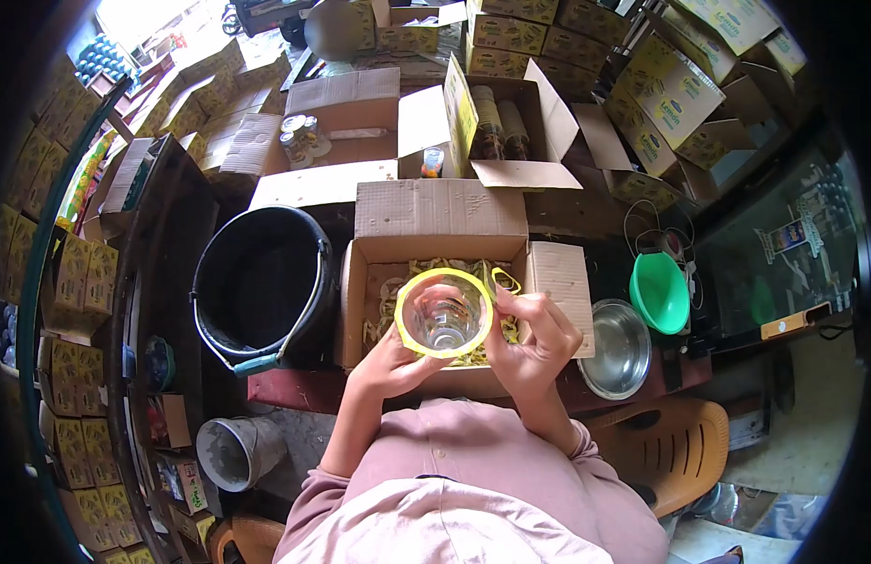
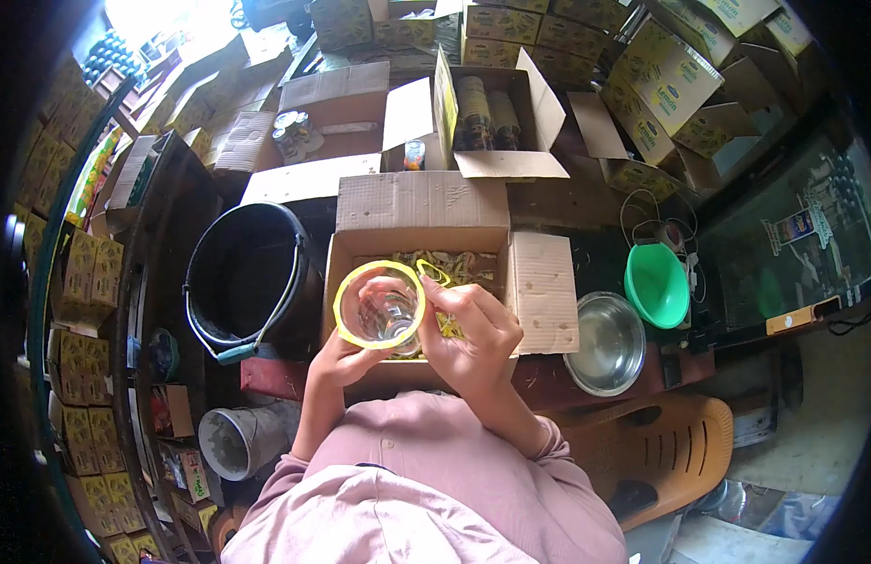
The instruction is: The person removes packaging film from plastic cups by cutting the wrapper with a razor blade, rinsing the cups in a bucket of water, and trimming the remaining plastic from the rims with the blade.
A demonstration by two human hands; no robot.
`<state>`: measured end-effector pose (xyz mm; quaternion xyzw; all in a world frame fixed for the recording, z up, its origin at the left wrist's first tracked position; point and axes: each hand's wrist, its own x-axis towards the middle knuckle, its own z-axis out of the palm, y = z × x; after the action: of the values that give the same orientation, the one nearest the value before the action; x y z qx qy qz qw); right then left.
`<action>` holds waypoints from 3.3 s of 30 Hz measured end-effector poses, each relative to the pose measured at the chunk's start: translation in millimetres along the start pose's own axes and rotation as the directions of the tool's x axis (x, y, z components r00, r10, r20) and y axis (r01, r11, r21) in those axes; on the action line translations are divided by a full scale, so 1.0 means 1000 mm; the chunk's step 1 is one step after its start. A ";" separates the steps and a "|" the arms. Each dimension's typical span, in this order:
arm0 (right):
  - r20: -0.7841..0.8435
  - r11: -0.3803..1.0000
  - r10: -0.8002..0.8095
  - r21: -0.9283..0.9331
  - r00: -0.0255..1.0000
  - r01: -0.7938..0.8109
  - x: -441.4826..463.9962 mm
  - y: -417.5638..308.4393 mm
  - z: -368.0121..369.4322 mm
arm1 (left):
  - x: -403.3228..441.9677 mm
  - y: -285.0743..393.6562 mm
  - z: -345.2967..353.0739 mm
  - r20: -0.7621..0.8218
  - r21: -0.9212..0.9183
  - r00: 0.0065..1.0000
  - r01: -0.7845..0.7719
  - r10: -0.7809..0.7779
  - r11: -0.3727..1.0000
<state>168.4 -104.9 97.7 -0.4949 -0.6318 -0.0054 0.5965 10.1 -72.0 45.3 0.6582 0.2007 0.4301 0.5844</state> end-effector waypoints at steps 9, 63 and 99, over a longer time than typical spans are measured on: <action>0.040 0.991 0.084 0.098 0.996 -0.087 -0.001 0.000 -0.004 | 0.005 0.007 0.000 0.020 -0.139 1.000 -0.006 0.009 0.990; -0.064 1.000 0.004 -0.022 0.998 -0.005 -0.003 0.000 0.006 | 0.013 -0.010 0.012 -0.032 -0.025 0.997 -0.069 0.069 0.997; -0.017 0.991 0.114 0.068 0.993 -0.112 -0.006 -0.005 -0.001 | 0.014 -0.002 0.016 -0.089 -0.260 0.996 -0.052 0.030 0.964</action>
<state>165.2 -111.9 96.0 -0.5095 -0.5965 0.0446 0.6186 31.0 -70.3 49.3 0.5605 0.1532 0.4923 0.6481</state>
